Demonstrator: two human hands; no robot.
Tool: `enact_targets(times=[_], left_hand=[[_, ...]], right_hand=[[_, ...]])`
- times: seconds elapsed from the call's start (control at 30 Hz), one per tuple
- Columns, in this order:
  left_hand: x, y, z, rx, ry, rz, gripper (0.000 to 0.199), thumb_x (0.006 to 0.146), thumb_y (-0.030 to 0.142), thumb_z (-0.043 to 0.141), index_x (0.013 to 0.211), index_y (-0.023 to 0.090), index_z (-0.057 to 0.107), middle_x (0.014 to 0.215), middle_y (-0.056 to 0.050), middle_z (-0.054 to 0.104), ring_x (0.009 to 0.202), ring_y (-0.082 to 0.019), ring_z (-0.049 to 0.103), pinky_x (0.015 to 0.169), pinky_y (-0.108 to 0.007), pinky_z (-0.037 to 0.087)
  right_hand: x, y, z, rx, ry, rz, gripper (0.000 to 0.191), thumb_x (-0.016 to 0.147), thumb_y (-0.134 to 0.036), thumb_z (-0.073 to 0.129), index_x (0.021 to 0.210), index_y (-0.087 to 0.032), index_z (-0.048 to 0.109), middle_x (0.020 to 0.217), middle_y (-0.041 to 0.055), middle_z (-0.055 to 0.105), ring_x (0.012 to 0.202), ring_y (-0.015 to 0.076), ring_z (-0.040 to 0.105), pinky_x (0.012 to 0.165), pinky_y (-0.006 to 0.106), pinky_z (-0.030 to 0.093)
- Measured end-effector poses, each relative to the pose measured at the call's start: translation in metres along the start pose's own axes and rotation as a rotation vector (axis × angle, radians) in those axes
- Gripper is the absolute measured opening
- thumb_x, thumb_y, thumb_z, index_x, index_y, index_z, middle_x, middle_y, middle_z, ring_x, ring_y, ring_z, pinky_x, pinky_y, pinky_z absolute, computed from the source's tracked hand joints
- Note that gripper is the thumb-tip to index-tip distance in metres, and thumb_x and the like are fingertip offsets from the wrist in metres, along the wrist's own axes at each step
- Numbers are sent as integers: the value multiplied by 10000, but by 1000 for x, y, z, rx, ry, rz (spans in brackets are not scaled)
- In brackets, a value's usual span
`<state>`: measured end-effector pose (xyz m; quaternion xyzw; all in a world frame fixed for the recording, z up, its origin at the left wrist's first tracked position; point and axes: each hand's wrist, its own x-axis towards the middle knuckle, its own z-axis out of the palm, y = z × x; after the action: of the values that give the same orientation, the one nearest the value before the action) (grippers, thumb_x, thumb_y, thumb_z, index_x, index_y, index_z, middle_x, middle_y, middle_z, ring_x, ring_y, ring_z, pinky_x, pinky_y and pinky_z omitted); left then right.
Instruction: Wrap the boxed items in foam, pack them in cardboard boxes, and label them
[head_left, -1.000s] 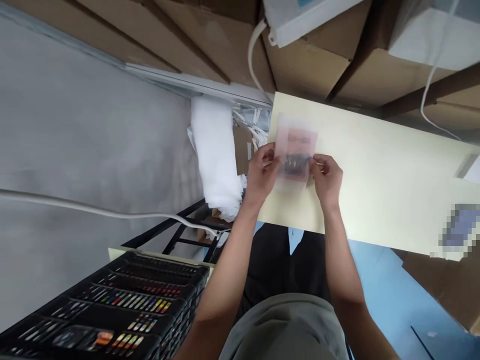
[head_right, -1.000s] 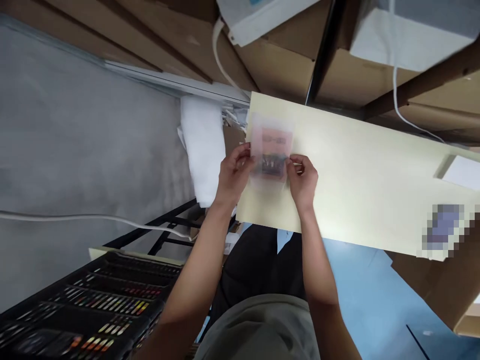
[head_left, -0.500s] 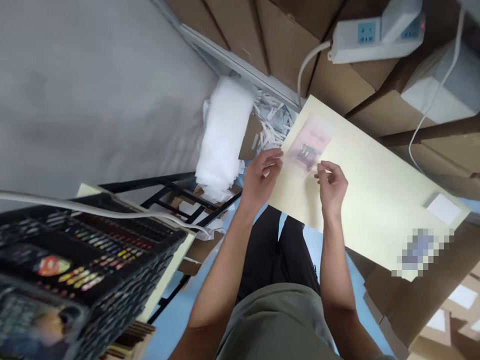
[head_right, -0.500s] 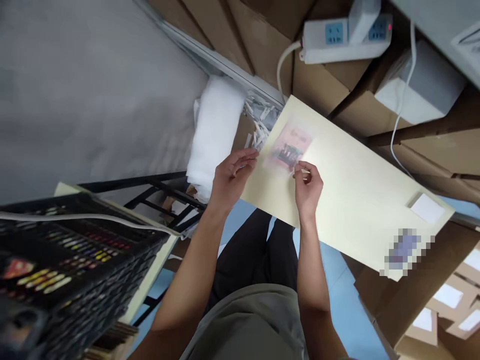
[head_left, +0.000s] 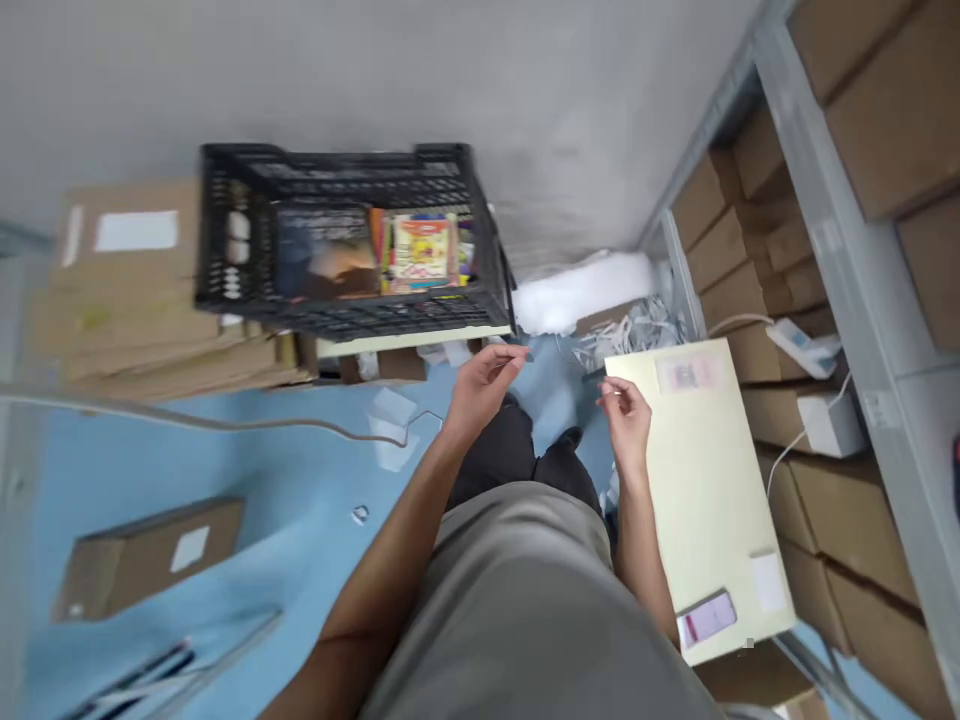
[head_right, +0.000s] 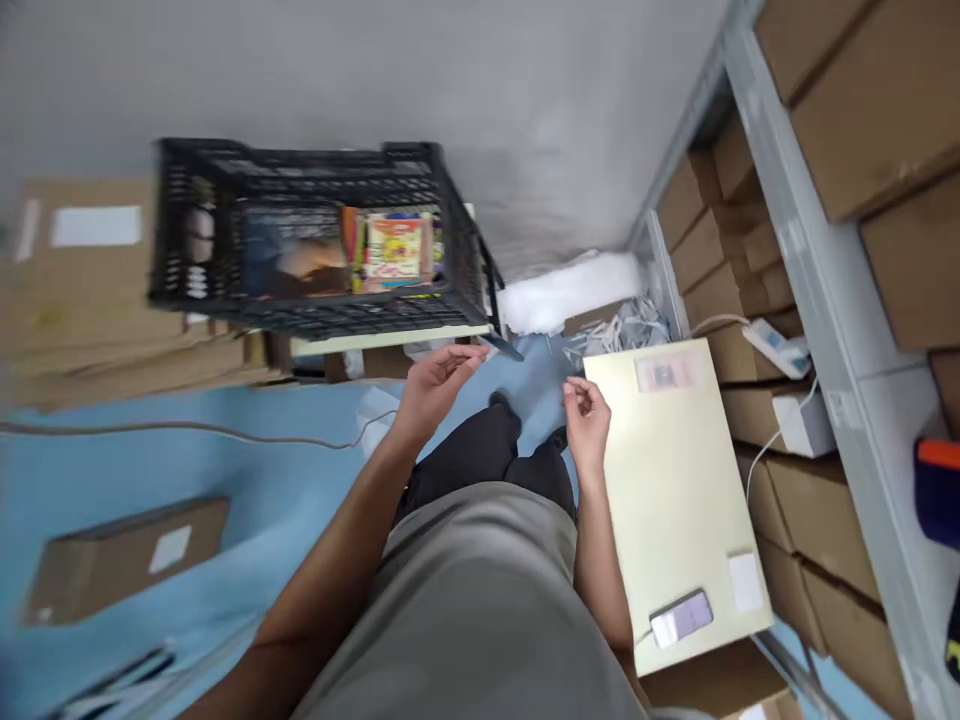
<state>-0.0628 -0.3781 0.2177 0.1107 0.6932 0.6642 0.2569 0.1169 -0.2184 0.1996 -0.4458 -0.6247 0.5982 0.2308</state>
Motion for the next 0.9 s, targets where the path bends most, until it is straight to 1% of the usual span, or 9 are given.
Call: enact_targets(times=[0.13, 0.23, 0.37, 0.5, 0.6, 0.67, 0.73, 0.8, 0.9], left_hand=[[-21, 3, -93, -146, 341, 33, 319, 778, 468, 956, 923, 228, 803, 1087, -102, 844, 1071, -272, 780, 1052, -419, 613], [-27, -2, -159, -263, 551, 58, 242, 780, 380, 917, 928, 227, 803, 1074, -87, 841, 1008, -243, 769, 975, -380, 621], [-28, -11, -248, -417, 722, 25, 194, 787, 297, 890, 928, 224, 780, 1081, -75, 823, 973, -207, 756, 896, -320, 604], [-23, -20, -340, -547, 852, -39, 230, 796, 257, 888, 978, 225, 751, 1126, -67, 798, 992, -185, 761, 927, -305, 605], [-11, -28, -404, -652, 942, -85, 276, 782, 204, 879, 1009, 228, 725, 1114, -50, 777, 952, -155, 756, 948, -303, 601], [4, -34, -440, -727, 977, -120, 307, 762, 164, 869, 1008, 231, 699, 1080, -35, 764, 908, -140, 747, 936, -302, 596], [22, -41, -468, -776, 999, -153, 328, 746, 155, 865, 996, 237, 667, 1038, -20, 747, 886, -132, 737, 913, -290, 590], [41, -46, -488, -792, 1017, -172, 322, 746, 169, 864, 961, 240, 635, 1002, -9, 725, 896, -125, 725, 920, -276, 582], [64, -52, -507, -795, 1051, -211, 320, 762, 182, 861, 847, 239, 558, 908, 15, 667, 917, -123, 693, 958, -269, 564]], right_hand=[[-34, -30, 63, -46, -276, -58, 427, 921, -609, 754, 1075, -213, 785, 936, 79, 836, 781, 223, 758, 748, 353, 617], [-55, -49, 120, -112, -455, -117, 386, 944, -591, 735, 1067, -229, 794, 968, 79, 846, 801, 228, 764, 744, 350, 614], [-81, -71, 209, -201, -645, -167, 373, 958, -591, 719, 1068, -242, 793, 1001, 72, 852, 815, 219, 770, 769, 347, 622], [-110, -86, 306, -262, -802, -162, 394, 943, -610, 728, 1073, -242, 788, 1017, 77, 858, 797, 215, 777, 769, 352, 631], [-136, -93, 372, -292, -873, -171, 395, 939, -611, 730, 1078, -245, 788, 1020, 76, 860, 798, 218, 787, 780, 360, 634], [-155, -98, 406, -301, -898, -181, 393, 948, -609, 718, 1092, -249, 783, 1026, 72, 857, 810, 220, 793, 788, 360, 633], [-172, -103, 431, -314, -918, -190, 379, 964, -594, 703, 1102, -250, 782, 1010, 66, 850, 827, 224, 797, 789, 355, 626], [-186, -107, 446, -343, -937, -199, 363, 982, -579, 689, 1103, -251, 790, 993, 60, 846, 831, 223, 794, 778, 348, 613], [-196, -110, 456, -398, -924, -197, 378, 986, -599, 691, 1085, -252, 804, 993, 63, 851, 813, 221, 790, 756, 345, 605]])
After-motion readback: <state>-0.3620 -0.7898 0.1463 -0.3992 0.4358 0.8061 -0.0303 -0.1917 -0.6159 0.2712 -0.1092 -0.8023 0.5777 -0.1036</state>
